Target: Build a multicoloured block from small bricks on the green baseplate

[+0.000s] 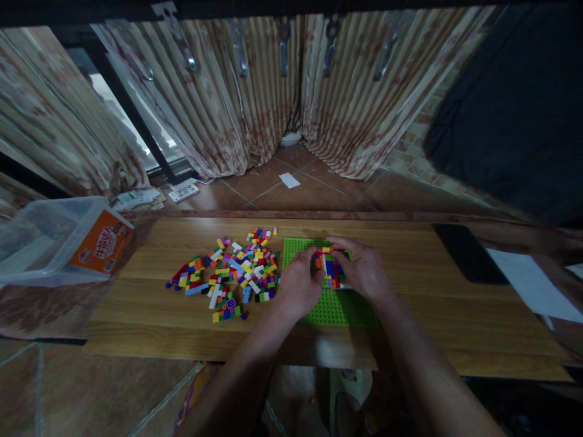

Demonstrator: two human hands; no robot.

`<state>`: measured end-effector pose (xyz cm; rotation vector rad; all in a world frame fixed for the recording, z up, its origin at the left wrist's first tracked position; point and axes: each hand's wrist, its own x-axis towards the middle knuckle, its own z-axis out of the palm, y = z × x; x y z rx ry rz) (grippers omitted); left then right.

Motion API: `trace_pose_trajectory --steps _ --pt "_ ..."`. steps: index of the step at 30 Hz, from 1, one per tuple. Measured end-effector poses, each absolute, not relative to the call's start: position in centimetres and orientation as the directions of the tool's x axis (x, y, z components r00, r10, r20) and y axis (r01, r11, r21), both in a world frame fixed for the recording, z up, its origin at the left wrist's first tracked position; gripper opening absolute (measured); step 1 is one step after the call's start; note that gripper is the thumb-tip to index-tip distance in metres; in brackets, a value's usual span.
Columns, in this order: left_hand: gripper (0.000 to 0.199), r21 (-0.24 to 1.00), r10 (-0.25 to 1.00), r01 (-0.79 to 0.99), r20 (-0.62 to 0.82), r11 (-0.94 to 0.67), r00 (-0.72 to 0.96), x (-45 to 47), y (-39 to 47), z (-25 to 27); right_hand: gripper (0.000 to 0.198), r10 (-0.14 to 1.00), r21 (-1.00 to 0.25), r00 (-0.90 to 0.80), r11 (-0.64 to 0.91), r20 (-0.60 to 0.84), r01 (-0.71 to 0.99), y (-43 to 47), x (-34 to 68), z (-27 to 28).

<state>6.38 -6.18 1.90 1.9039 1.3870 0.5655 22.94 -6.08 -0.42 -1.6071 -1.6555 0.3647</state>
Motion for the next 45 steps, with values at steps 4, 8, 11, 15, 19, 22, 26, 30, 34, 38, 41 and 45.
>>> trace_pose_trajectory --steps 4,8,11,15,19,22,26,30,34,38,41,45 --pt "0.051 0.746 0.941 0.640 -0.056 -0.183 0.334 6.47 -6.30 2.03 0.026 0.941 -0.672 0.079 0.174 0.328 0.720 -5.87 23.12 -0.40" --pt "0.051 0.729 0.944 0.657 -0.045 -0.193 0.327 6.59 -6.33 1.86 0.021 0.945 -0.644 0.022 0.205 0.326 0.737 -5.72 23.22 -0.18" --pt "0.050 0.725 0.942 0.656 -0.031 -0.209 0.335 6.58 -6.33 1.75 0.020 0.951 -0.658 0.018 0.199 0.307 0.726 -5.75 23.21 0.02" --pt "0.049 0.722 0.939 0.656 -0.026 -0.220 0.344 6.53 -6.31 1.80 0.019 0.969 -0.732 0.060 0.141 0.241 0.666 -5.94 23.21 0.08" --pt "0.049 0.717 0.937 0.664 -0.044 -0.211 0.345 6.53 -6.28 2.03 0.021 0.983 -0.805 0.102 0.062 0.151 0.590 -5.95 23.36 0.08" --pt "0.049 0.717 0.936 0.666 -0.053 -0.207 0.348 6.48 -6.27 2.07 0.029 0.987 -0.845 0.113 0.037 0.114 0.533 -5.74 23.43 0.16" --pt "0.050 0.726 0.935 0.650 -0.027 -0.225 0.355 6.41 -6.28 1.85 0.036 0.979 -0.885 0.166 0.024 0.114 0.465 -5.36 23.25 0.24" --pt "0.051 0.731 0.935 0.646 -0.027 -0.222 0.353 6.39 -6.35 1.71 0.038 0.981 -0.887 0.184 -0.029 0.063 0.461 -5.16 22.92 0.09" --pt "0.051 0.740 0.933 0.632 -0.020 -0.229 0.360 6.35 -6.41 1.74 0.040 0.985 -0.880 0.175 -0.080 0.004 0.469 -5.22 22.72 0.05" --pt "0.050 0.739 0.931 0.636 -0.032 -0.222 0.363 6.37 -6.44 1.85 0.039 0.984 -0.883 0.175 -0.089 -0.007 0.460 -5.34 22.65 0.18" --pt "0.051 0.734 0.935 0.646 -0.043 -0.210 0.353 6.41 -6.47 1.91 0.037 0.985 -0.888 0.173 -0.083 -0.003 0.452 -5.35 22.67 0.15" --pt "0.049 0.736 0.936 0.641 -0.032 -0.216 0.352 6.45 -6.46 1.87 0.038 0.988 -0.880 0.157 -0.070 0.005 0.471 -5.30 22.77 -0.09"
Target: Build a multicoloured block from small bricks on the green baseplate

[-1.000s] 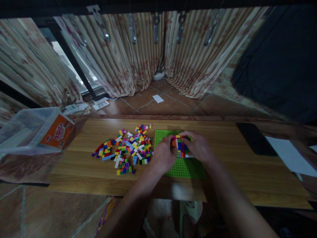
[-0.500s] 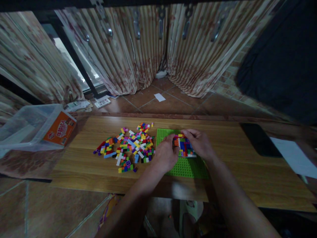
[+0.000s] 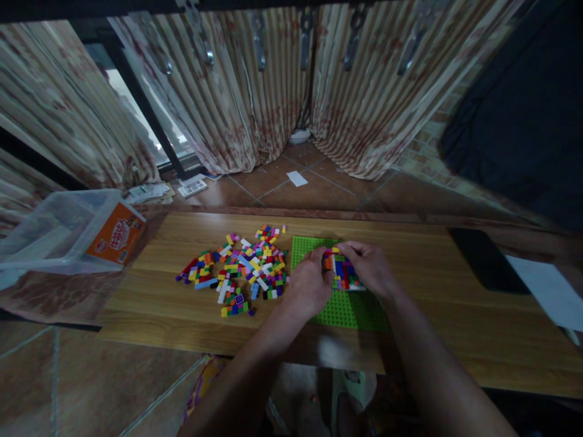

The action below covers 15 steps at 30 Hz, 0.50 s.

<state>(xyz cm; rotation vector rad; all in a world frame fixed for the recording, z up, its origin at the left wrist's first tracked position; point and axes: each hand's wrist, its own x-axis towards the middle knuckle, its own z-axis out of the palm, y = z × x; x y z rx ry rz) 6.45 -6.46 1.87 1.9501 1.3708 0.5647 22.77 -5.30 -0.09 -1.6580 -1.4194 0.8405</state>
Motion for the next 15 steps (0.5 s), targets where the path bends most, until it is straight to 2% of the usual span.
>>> trace_pose_trajectory --steps 15 --pt "0.047 0.736 0.928 0.629 -0.002 -0.250 0.372 6.15 -6.56 1.78 0.042 0.984 -0.858 0.176 -0.088 0.003 0.506 -5.57 22.80 -0.46"
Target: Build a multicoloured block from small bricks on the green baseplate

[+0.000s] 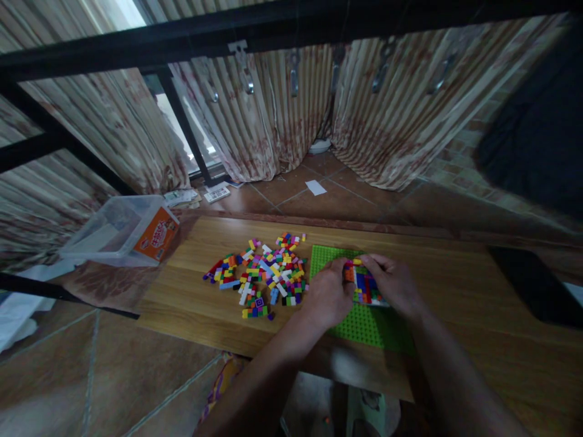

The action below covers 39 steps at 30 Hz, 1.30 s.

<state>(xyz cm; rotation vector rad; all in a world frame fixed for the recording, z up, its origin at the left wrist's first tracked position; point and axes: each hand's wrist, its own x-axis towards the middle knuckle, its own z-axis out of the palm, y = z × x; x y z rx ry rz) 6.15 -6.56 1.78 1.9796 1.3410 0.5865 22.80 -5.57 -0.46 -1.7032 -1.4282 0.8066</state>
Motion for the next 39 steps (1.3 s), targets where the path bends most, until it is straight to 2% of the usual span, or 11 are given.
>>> trace_pose_trajectory --steps 5,9,12,15,19,23,28,39 --pt "0.049 0.742 0.928 0.634 -0.045 -0.217 0.371 6.2 -6.7 2.0 0.041 0.979 -0.835 0.204 -0.092 0.024 0.542 -5.8 22.5 0.1" --pt "0.048 0.758 0.920 0.608 -0.028 -0.236 0.392 5.3 -6.1 2.4 0.040 0.975 -0.836 0.222 -0.119 0.003 0.536 -5.8 22.7 0.1" --pt "0.042 0.749 0.929 0.626 -0.039 -0.216 0.367 2.9 -4.8 3.1 0.039 0.964 -0.851 0.267 -0.130 0.012 0.509 -5.8 23.3 -0.1" --pt "0.033 0.686 0.944 0.694 -0.030 -0.219 0.328 -1.0 -3.1 3.8 0.035 0.938 -0.883 0.345 -0.159 0.004 0.441 -5.9 23.8 0.0" --pt "0.030 0.507 0.998 0.861 -0.014 -0.044 0.060 -6.3 -1.4 4.0 0.033 0.916 -0.918 0.399 -0.181 -0.027 0.352 -6.1 23.8 0.4" --pt "0.024 0.404 0.997 0.914 -0.074 0.045 -0.017 -8.7 -1.1 3.8 0.031 0.925 -0.912 0.381 -0.150 0.008 0.381 -6.2 23.6 0.7" --pt "0.028 0.300 0.997 0.954 -0.075 0.020 0.003 -7.9 -1.1 3.5 0.029 0.930 -0.876 0.363 -0.123 0.063 0.466 -6.1 23.6 0.8" --pt "0.025 0.218 0.997 0.975 -0.080 0.038 -0.021 -6.0 -0.6 2.5 0.025 0.934 -0.876 0.355 -0.131 0.049 0.465 -5.9 23.3 1.0"
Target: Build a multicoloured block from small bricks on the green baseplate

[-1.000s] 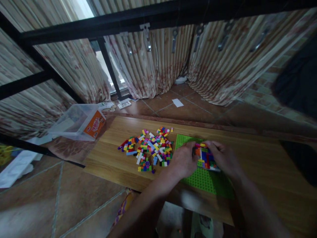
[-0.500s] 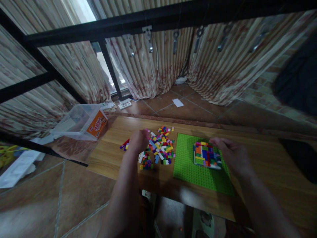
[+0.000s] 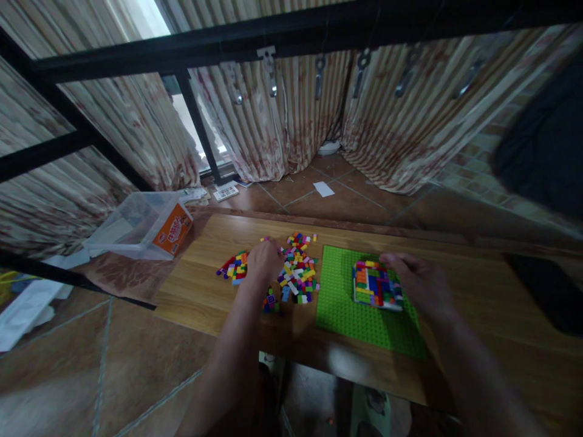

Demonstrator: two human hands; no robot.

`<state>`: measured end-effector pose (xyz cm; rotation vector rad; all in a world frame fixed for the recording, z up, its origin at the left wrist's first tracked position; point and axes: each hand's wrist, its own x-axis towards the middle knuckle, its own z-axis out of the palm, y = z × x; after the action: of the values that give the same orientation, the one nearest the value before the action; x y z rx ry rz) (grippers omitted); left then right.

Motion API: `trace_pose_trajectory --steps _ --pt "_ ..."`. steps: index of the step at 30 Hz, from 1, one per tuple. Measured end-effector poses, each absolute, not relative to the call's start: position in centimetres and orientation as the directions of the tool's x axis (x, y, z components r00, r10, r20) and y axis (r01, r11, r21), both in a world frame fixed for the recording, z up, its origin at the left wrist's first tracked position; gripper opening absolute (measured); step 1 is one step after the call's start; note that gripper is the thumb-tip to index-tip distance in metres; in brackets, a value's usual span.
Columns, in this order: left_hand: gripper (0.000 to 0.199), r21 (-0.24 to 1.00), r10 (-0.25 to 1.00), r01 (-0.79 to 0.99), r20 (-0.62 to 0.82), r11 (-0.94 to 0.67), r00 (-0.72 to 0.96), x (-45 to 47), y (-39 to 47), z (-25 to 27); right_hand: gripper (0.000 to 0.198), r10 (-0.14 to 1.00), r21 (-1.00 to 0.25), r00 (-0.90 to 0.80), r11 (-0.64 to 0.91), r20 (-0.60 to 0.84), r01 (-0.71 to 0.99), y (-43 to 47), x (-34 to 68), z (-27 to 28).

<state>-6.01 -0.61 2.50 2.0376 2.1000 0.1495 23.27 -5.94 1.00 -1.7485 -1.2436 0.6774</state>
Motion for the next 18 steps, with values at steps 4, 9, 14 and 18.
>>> trace_pose_trajectory --steps 4,9,14,18 --pt "0.022 0.259 1.000 0.965 -0.003 0.029 -0.029 -6.1 -0.7 2.9 0.024 0.924 -0.896 0.375 -0.099 0.078 0.432 -6.0 23.5 1.1" --pt "0.018 0.610 0.991 0.785 0.132 -0.110 0.036 -4.3 -1.3 3.3 0.027 0.892 -0.920 0.420 -0.013 0.166 0.392 -6.1 23.4 1.8" --pt "0.019 0.885 0.920 0.332 0.216 -0.326 0.326 0.6 -3.3 2.6 0.022 0.915 -0.945 0.339 0.109 0.217 0.309 -6.7 22.4 2.8" --pt "0.020 0.919 0.891 0.196 0.250 -0.341 0.380 3.7 -4.9 2.5 0.021 0.968 -0.951 0.159 0.145 0.194 0.274 -7.7 21.7 3.2"
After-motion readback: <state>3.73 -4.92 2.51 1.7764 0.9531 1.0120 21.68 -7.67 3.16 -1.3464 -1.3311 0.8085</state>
